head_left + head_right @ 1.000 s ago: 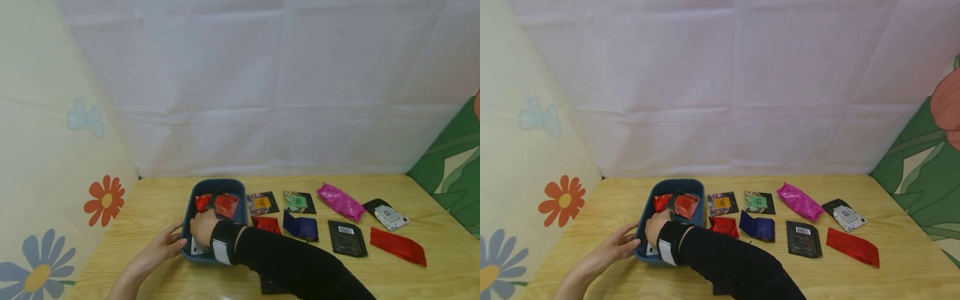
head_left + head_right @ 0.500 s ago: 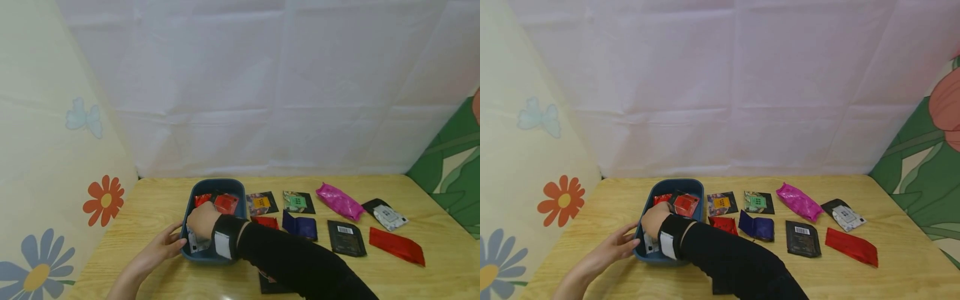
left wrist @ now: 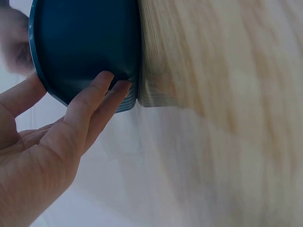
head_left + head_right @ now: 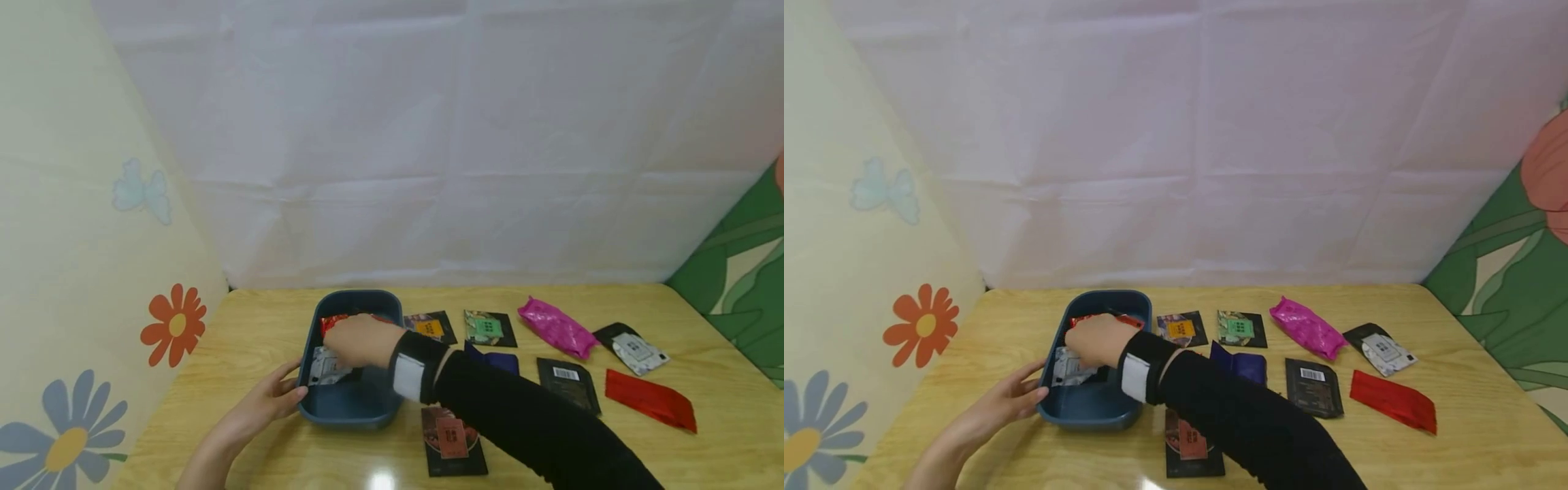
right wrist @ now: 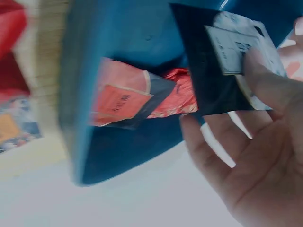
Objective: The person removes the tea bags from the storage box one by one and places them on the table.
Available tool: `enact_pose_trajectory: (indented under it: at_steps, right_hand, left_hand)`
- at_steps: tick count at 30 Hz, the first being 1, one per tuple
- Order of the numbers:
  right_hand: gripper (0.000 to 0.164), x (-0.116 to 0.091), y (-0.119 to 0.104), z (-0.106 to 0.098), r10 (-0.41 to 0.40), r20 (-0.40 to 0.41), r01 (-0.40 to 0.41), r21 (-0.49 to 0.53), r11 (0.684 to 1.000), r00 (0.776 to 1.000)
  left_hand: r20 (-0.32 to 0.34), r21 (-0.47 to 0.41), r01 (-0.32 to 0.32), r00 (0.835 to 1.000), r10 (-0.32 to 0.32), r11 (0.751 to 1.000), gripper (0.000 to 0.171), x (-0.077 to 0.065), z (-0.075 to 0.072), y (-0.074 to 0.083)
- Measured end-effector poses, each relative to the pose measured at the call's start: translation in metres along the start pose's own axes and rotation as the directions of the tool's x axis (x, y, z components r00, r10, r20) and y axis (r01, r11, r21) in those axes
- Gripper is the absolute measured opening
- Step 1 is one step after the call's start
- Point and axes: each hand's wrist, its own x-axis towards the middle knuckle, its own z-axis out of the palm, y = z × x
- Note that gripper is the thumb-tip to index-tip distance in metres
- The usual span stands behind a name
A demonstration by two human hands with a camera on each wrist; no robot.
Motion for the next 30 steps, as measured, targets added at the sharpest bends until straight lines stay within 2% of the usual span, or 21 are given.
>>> enact_pose_trajectory:
  at_steps: [2,5,9,11,14,18,19,21,23,26,30]
  right_hand:
    - [0.018,-0.009,0.009,0.0,0.001,-0.028,0.0,0.062,0.998,1.0]
    - [0.03,-0.025,0.022,0.003,0.003,-0.117,0.016,0.16,0.987,0.993]
    - [0.038,-0.05,0.035,0.01,0.047,-0.253,0.042,0.333,0.942,0.966]
    - [0.039,-0.063,0.04,0.015,0.098,-0.292,0.044,0.443,0.895,0.952]
    - [0.025,-0.083,0.047,0.023,0.183,-0.341,0.057,0.588,0.807,0.922]
    - [0.018,-0.107,0.057,0.037,0.256,-0.386,0.132,0.74,0.66,0.887]
    - [0.021,-0.114,0.059,0.039,0.274,-0.387,0.142,0.766,0.627,0.88]
    - [0.034,-0.125,0.065,0.043,0.303,-0.38,0.146,0.8,0.581,0.874]
    - [0.039,-0.136,0.069,0.046,0.332,-0.368,0.127,0.813,0.568,0.869]
    - [0.038,-0.15,0.075,0.05,0.367,-0.351,0.079,0.807,0.585,0.861]
    - [0.039,-0.164,0.081,0.057,0.385,-0.347,0.061,0.806,0.589,0.856]
  left_hand:
    - [-0.009,0.003,-0.005,1.0,0.005,1.0,0.07,0.0,0.0,0.001]
    - [-0.013,-0.002,-0.006,1.0,0.006,1.0,0.068,-0.001,0.001,0.003]
    - [-0.024,0.004,0.001,1.0,-0.001,1.0,0.068,0.0,0.002,0.003]
    - [-0.026,0.008,0.005,1.0,-0.005,1.0,0.069,0.0,0.002,0.002]
    - [-0.026,0.004,0.006,1.0,-0.006,1.0,0.071,0.001,0.002,0.001]
    - [-0.022,0.011,0.002,1.0,-0.002,1.0,0.07,0.002,0.002,-0.001]
    - [-0.021,0.015,0.002,1.0,-0.001,1.0,0.07,0.002,0.002,-0.001]
    - [-0.011,0.015,-0.002,1.0,0.003,1.0,0.07,0.002,0.001,-0.001]
    - [-0.013,0.019,0.0,1.0,0.0,1.0,0.07,0.002,0.001,-0.001]
    - [-0.021,0.015,0.007,1.0,-0.007,1.0,0.069,0.001,0.001,0.0]
    - [-0.032,0.014,0.018,0.999,-0.018,1.0,0.068,0.001,0.002,0.001]
